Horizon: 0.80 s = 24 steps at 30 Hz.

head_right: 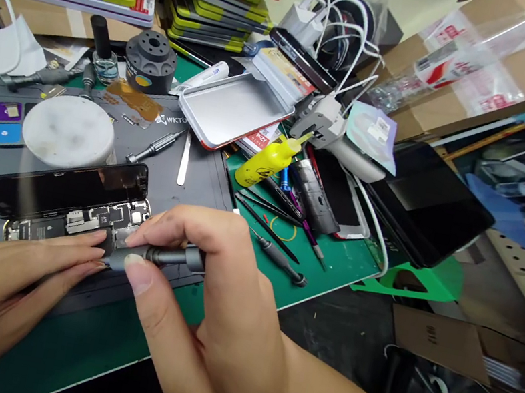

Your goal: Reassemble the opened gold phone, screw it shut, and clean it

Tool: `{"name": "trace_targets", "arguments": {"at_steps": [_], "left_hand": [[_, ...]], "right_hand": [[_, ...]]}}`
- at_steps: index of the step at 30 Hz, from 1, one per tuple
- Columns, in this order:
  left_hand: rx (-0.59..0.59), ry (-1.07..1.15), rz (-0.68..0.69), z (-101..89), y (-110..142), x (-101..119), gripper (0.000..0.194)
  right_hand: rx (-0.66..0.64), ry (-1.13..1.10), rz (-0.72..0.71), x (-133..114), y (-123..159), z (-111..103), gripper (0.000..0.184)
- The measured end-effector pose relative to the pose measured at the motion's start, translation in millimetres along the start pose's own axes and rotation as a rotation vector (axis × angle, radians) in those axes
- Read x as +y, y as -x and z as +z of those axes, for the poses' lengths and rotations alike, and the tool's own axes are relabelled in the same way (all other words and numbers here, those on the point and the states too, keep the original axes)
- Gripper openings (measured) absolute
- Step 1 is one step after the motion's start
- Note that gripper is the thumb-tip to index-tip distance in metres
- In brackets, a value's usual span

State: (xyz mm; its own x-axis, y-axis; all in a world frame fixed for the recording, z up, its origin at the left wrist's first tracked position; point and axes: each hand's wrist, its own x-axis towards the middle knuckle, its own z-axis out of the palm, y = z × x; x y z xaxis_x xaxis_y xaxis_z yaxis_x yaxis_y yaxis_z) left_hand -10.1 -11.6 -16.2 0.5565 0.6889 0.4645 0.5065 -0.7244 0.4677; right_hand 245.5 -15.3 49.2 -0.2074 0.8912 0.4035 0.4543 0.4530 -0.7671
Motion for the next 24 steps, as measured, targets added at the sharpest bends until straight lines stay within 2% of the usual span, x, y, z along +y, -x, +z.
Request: {"name": "trace_targets", "arguments": {"at_steps": [7,18,24], "left_hand": [[0.018,-0.021,0.007,-3.3,-5.4,1.1,0.031],[-0.029,-0.011,0.001,-1.2,1.4,-0.1,0.038],[0.004,-0.048,0.000,-0.5,1.2,1.5,0.036]], "right_hand": [[0.004,0.013,0.035,1.3,2.0,1.2,0.042],[0.009,0.008,0.031,0.8,0.4,3.6,0.042],[0.006,0.018,0.038,0.6,0.6,2.1,0.042]]}}
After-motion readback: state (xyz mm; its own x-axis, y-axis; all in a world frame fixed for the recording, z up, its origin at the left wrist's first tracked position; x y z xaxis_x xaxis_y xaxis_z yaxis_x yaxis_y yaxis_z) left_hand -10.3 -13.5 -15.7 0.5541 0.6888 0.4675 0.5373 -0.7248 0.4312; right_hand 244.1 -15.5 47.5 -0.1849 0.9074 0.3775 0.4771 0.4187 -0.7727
